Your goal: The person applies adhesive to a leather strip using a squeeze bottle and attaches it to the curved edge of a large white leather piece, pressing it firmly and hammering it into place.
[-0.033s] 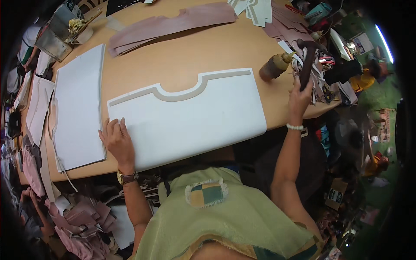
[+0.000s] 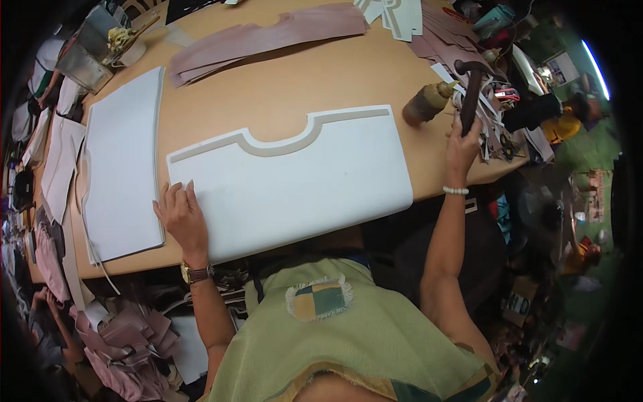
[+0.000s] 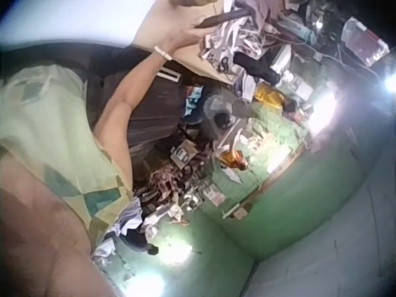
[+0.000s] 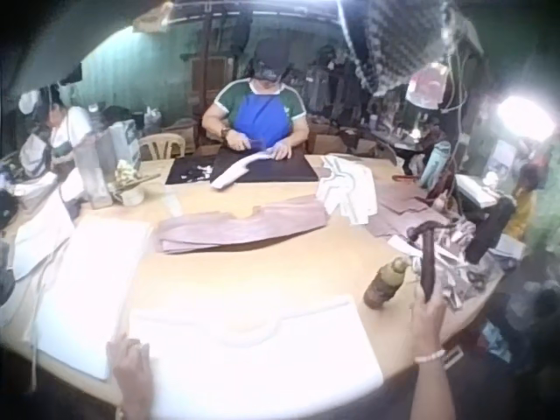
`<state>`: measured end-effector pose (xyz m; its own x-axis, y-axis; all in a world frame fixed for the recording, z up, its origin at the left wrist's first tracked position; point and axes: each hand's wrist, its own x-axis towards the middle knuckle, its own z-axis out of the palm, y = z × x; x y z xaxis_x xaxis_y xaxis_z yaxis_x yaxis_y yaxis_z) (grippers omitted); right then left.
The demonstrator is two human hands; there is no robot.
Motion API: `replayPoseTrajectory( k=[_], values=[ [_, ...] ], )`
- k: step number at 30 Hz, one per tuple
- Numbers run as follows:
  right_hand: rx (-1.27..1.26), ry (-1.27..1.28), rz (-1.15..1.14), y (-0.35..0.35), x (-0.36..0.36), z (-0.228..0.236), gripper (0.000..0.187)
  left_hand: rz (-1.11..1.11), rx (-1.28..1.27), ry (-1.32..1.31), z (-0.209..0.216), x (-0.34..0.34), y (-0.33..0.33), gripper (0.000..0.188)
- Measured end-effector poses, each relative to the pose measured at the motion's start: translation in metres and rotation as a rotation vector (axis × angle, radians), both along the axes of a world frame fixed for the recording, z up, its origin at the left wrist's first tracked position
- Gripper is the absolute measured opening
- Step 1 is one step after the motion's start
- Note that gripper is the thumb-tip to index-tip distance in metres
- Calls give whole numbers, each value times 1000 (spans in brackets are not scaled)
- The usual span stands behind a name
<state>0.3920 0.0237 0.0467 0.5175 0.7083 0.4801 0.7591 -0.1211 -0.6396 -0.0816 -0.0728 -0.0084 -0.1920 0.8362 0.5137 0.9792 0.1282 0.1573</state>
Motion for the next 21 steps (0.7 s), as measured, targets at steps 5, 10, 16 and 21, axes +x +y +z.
replayPoseTrajectory(
  k=[5, 10, 16, 21],
  values=[
    [-184, -358, -36, 26, 16, -32, 38, 94, 69, -59, 9, 14, 6, 32],
    [-111, -628, -155, 9, 16, -36, 43, 187, -79, 72, -2, 17, 8, 45],
    [-194, -527, 63, -77, -83, -41, 37, 297, -163, -166, -1, 1, 0, 42],
    [-186, -206, 162, -86, -87, -44, 16, 206, 9, -361, 16, 9, 14, 36]
  ],
)
